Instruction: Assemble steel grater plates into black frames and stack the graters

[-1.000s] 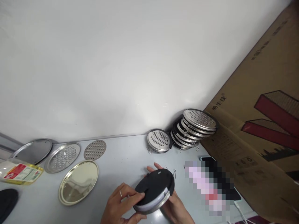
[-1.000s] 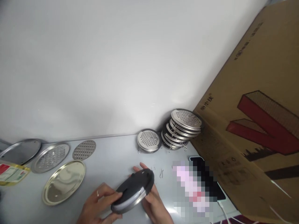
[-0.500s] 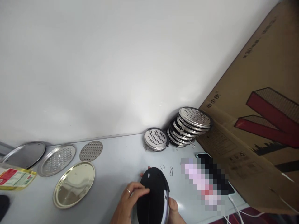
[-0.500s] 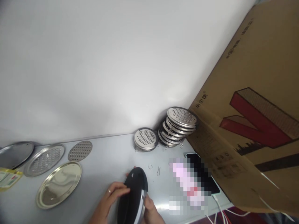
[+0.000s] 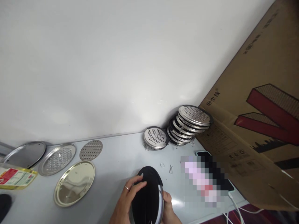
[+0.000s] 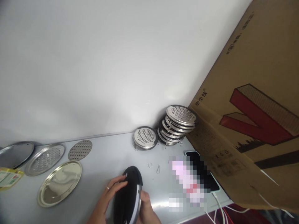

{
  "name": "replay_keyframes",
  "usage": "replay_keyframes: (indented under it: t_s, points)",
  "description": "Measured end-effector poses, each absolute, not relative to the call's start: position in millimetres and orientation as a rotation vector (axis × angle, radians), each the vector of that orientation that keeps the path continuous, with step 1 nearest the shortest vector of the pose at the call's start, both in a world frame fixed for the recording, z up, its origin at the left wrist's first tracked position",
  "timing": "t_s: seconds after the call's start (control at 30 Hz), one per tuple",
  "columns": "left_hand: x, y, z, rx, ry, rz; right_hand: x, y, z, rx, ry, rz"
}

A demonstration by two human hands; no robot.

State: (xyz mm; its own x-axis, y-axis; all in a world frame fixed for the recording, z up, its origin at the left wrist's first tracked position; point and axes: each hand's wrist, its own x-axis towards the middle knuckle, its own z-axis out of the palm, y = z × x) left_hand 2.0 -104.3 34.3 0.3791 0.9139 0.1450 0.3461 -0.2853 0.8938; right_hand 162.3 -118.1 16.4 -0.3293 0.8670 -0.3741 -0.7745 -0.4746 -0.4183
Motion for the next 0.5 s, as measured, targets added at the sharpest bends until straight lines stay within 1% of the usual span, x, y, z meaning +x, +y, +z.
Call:
replay_keyframes:
  t_s: [0.17, 0.27, 0.5]
  points:
    - [5.6, -103.1, 38.3, 1.942, 0.952, 1.044, 163.8, -116.3, 6.7, -0.713, -0.230, 1.982]
    - [9.2, -102.5, 39.7, 1.922, 0.932, 1.054, 167.9, -116.7, 7.8, -0.710, -0.315, 1.988]
    - [-5.0, -104.5, 39.3, 1.590, 1.093, 0.992, 175.9, -111.1, 41.3, -0.763, -0.700, 1.848]
